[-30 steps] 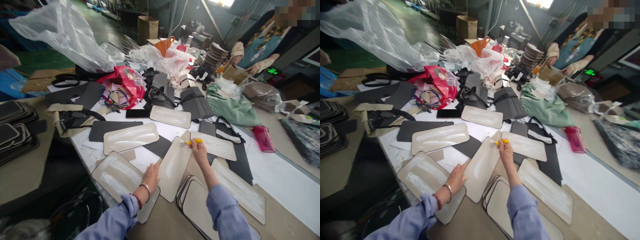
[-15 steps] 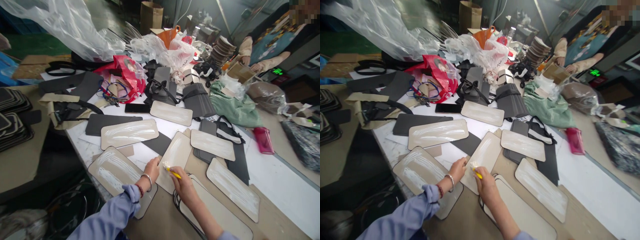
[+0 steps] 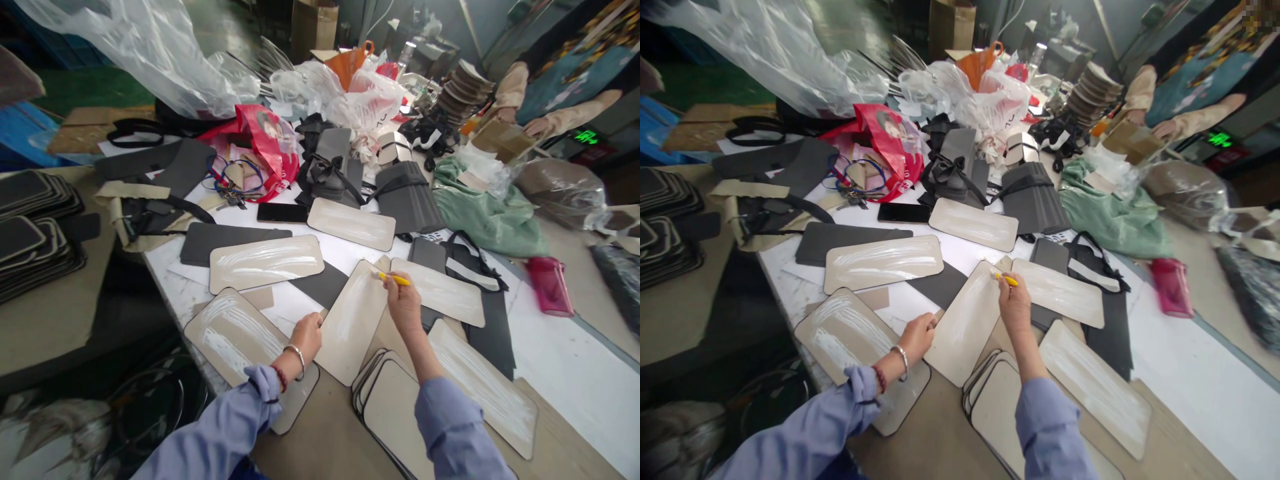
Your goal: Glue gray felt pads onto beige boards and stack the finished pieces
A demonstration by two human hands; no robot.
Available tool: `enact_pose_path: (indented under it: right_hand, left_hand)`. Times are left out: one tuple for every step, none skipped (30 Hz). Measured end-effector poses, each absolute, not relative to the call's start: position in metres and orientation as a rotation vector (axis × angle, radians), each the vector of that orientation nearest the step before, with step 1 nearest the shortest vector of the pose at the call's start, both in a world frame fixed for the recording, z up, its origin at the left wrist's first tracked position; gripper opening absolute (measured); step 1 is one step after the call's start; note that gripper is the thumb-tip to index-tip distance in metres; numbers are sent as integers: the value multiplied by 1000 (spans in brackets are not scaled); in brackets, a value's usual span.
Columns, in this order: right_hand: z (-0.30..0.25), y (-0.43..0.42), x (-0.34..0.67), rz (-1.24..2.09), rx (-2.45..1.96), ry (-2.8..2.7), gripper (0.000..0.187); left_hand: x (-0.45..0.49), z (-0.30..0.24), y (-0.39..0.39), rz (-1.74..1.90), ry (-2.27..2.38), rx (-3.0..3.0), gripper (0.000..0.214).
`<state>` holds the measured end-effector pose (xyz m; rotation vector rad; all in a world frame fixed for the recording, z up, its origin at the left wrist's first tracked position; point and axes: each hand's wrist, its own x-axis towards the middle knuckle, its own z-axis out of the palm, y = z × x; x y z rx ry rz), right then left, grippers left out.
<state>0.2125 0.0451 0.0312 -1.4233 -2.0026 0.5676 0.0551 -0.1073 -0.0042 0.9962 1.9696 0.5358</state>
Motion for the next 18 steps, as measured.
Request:
enact_pose_path:
  right_hand:
    - [30, 46, 218, 522, -1413, -2057, 34]
    - [29, 43, 223, 494, -1404, -2117, 35]
    - [28, 36, 228, 486, -1396, -2176, 34]
    - [27, 26, 233, 497, -1384, -2228, 33]
    - [27, 13, 238, 522, -1365, -2269, 31]
    - [27, -2, 241, 554, -1341, -2299, 29]
    - [29, -18, 244, 590, -1317, -2317, 27]
    - [30, -35, 246, 628, -1297, -2328, 25]
    - [33, -51, 247, 669, -1282, -2333, 23]
    - [35, -67, 248, 710, -1276, -2331, 22]
    - [38, -82, 248, 751, -1273, -2319, 20]
    - [40, -95, 248, 790, -1270, -2303, 20]
    - [43, -107, 247, 824, -1267, -2282, 19]
    - [45, -117, 247, 859, -1272, -2261, 19]
    - [47, -124, 248, 893, -1287, -2237, 20]
    - [49, -130, 248, 932, -1313, -2213, 20]
    - [50, -133, 249, 975, -1346, -2191, 21]
    - [51, -133, 249, 1023, -1380, -2170, 23]
  left_hand:
    - [54, -4, -107, 546, 1987, 1000, 25]
    - [53, -4, -107, 546, 2005, 1008, 25]
    - [53, -4, -106, 540, 2020, 1014, 24]
    - [52, -4, -106, 531, 2029, 1018, 24]
    - [51, -3, -105, 521, 2033, 1019, 24]
    - [51, -3, -105, 512, 2034, 1019, 24]
    - [50, -2, -104, 507, 2032, 1020, 24]
    - [50, -2, -104, 507, 2030, 1020, 24]
    - [50, -2, -104, 509, 2029, 1018, 24]
    - [49, -1, -104, 509, 2029, 1019, 24]
    - [49, -1, -104, 509, 2029, 1020, 24]
    - [49, -1, -104, 511, 2027, 1022, 24]
    - [49, -1, -105, 512, 2024, 1026, 25]
    - [49, -1, -105, 513, 2020, 1030, 25]
    - [49, -1, -105, 514, 2016, 1034, 24]
    - [49, -1, -106, 514, 2011, 1038, 24]
    - [48, -1, -106, 513, 2007, 1043, 24]
    - [48, -1, -106, 512, 2005, 1049, 23]
